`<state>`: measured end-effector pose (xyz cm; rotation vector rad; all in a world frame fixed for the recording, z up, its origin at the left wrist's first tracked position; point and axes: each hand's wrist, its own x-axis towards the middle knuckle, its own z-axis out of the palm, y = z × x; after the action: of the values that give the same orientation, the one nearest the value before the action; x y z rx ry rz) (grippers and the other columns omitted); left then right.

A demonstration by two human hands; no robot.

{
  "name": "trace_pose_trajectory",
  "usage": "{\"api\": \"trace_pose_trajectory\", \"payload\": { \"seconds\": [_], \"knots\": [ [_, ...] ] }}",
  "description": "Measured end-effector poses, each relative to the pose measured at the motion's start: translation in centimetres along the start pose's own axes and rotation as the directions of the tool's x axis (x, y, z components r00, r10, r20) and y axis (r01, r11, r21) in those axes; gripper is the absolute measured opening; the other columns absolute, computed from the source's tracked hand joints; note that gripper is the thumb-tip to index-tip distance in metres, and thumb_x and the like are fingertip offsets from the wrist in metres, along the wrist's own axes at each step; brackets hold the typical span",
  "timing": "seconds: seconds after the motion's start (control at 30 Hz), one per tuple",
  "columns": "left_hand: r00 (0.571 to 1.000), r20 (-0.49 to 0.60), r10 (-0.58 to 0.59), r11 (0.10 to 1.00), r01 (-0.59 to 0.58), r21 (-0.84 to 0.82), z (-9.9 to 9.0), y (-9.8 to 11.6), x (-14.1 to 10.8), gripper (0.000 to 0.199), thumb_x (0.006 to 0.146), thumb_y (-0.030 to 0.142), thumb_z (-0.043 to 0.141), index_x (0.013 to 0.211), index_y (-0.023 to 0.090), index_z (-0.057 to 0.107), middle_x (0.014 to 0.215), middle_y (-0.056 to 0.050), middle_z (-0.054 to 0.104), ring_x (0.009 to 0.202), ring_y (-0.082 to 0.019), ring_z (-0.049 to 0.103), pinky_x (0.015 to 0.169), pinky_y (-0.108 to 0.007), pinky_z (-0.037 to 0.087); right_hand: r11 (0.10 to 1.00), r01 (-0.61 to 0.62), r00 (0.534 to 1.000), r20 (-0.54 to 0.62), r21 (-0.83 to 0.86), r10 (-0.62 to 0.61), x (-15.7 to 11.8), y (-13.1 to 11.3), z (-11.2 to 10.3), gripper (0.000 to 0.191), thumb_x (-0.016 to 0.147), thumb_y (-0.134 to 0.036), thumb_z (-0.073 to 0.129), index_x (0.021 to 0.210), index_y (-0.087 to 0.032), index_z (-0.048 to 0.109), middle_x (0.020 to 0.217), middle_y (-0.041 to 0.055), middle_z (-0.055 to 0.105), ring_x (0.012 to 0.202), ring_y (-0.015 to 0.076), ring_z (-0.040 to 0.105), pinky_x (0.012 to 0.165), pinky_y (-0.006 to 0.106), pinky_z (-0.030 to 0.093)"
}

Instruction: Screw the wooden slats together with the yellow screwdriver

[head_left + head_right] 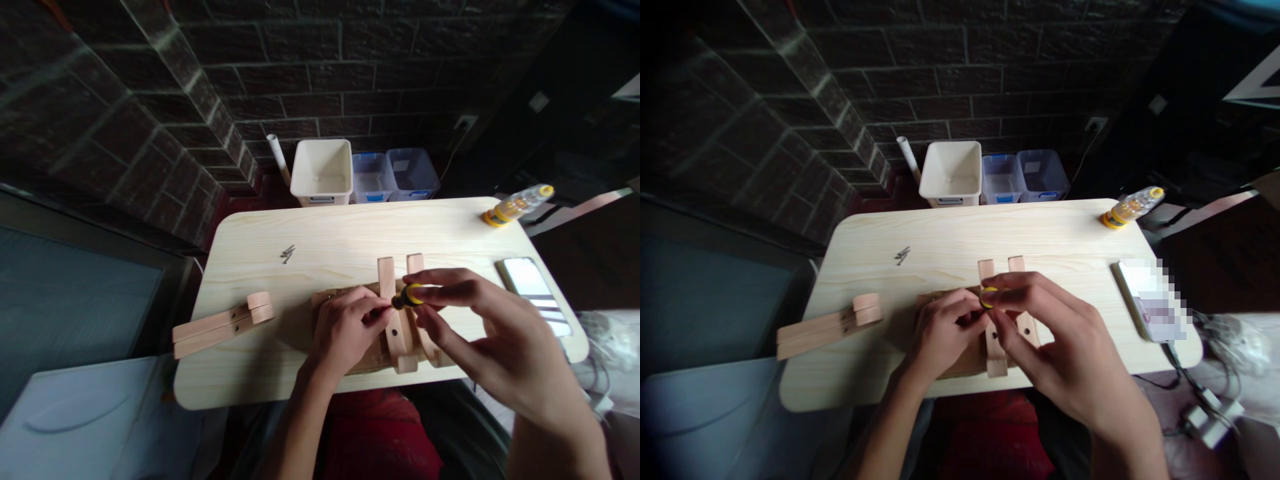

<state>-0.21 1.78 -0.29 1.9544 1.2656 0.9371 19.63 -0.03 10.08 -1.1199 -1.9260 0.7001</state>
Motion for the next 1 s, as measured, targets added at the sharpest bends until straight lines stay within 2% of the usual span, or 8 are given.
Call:
{"api": "trace_pose_trajectory", "payload": {
  "seconds": [0.4, 0.5, 0.6, 0.73, 0.83, 1.0],
  "knots": [
    [1.0, 0.002, 0.003, 1.0, -0.003, 0.007, -0.04, 0.05, 0.05, 0.008, 0.094, 0.021, 0.072, 0.095, 0.023, 0.08, 0.091, 0.001, 0.078, 0.071, -0.011, 0.067, 0.066, -0.023, 0.048, 0.998, 0.046, 0.998, -0.052, -0.035, -0.048, 0.08, 0.84, -0.02, 0.02, 0.095, -0.011, 0.075, 0.11, -0.024, 0.071, 0.114, 0.0057, 0.07, 0.112, 0.0183, 0.069, 0.092, 0.027, 0.059],
    [1.0, 0.001, -0.001, 1.0, 0.001, 0.016, -0.02, 0.03, 0.04, 0.01, 0.094, 0.02, 0.072, 0.097, 0.024, 0.08, 0.09, 0.002, 0.078, 0.071, -0.011, 0.067, 0.067, -0.023, 0.049, 1.0, 0.025, 0.998, -0.054, -0.01, -0.025, -0.11, 0.71, -0.04, 0.022, 0.095, -0.011, 0.074, 0.112, -0.024, 0.07, 0.121, 0.0068, 0.071, 0.119, 0.0216, 0.069, 0.097, 0.031, 0.059],
    [1.0, 0.004, -0.004, 1.0, 0.004, 0.018, -0.01, 0.06, 0.05, 0.011, 0.093, 0.019, 0.073, 0.097, 0.025, 0.08, 0.089, 0.002, 0.077, 0.073, -0.011, 0.068, 0.07, -0.023, 0.049, 1.0, -0.026, 0.999, -0.034, 0.006, 0.026, -0.25, 0.41, -0.14, 0.026, 0.096, -0.011, 0.072, 0.116, -0.026, 0.069, 0.127, 0.0052, 0.074, 0.121, 0.021, 0.072, 0.093, 0.027, 0.061],
    [1.0, 0.0, -0.006, 1.0, 0.006, 0.012, -0.02, 0.17, 0.1, 0.01, 0.093, 0.018, 0.073, 0.096, 0.024, 0.08, 0.089, 0.002, 0.077, 0.071, -0.011, 0.067, 0.068, -0.023, 0.049, 0.999, -0.027, 1.0, -0.012, -0.036, 0.026, -0.23, 0.23, -0.23, 0.029, 0.098, -0.013, 0.07, 0.121, -0.029, 0.068, 0.121, 0.0014, 0.078, 0.11, 0.0151, 0.076, 0.083, 0.017, 0.062],
    [1.0, -0.005, -0.007, 1.0, 0.007, 0.014, -0.03, 0.21, 0.11, 0.01, 0.093, 0.019, 0.072, 0.096, 0.024, 0.08, 0.089, 0.002, 0.077, 0.069, -0.01, 0.067, 0.068, -0.024, 0.049, 0.998, 0.006, 1.0, -0.023, -0.066, -0.007, -0.15, 0.3, -0.2, 0.028, 0.098, -0.012, 0.071, 0.12, -0.028, 0.069, 0.119, 0.0011, 0.078, 0.107, 0.0136, 0.076, 0.087, 0.017, 0.061],
    [1.0, -0.001, -0.005, 1.0, 0.005, 0.01, -0.03, 0.1, 0.04, 0.01, 0.093, 0.018, 0.072, 0.096, 0.024, 0.08, 0.089, 0.002, 0.077, 0.071, -0.011, 0.067, 0.069, -0.023, 0.05, 0.998, 0.031, 0.999, -0.024, -0.06, -0.033, 0.02, 0.55, -0.19, 0.024, 0.098, -0.011, 0.072, 0.116, -0.026, 0.071, 0.121, 0.0045, 0.076, 0.109, 0.0166, 0.075, 0.088, 0.022, 0.062]
  ]
}}
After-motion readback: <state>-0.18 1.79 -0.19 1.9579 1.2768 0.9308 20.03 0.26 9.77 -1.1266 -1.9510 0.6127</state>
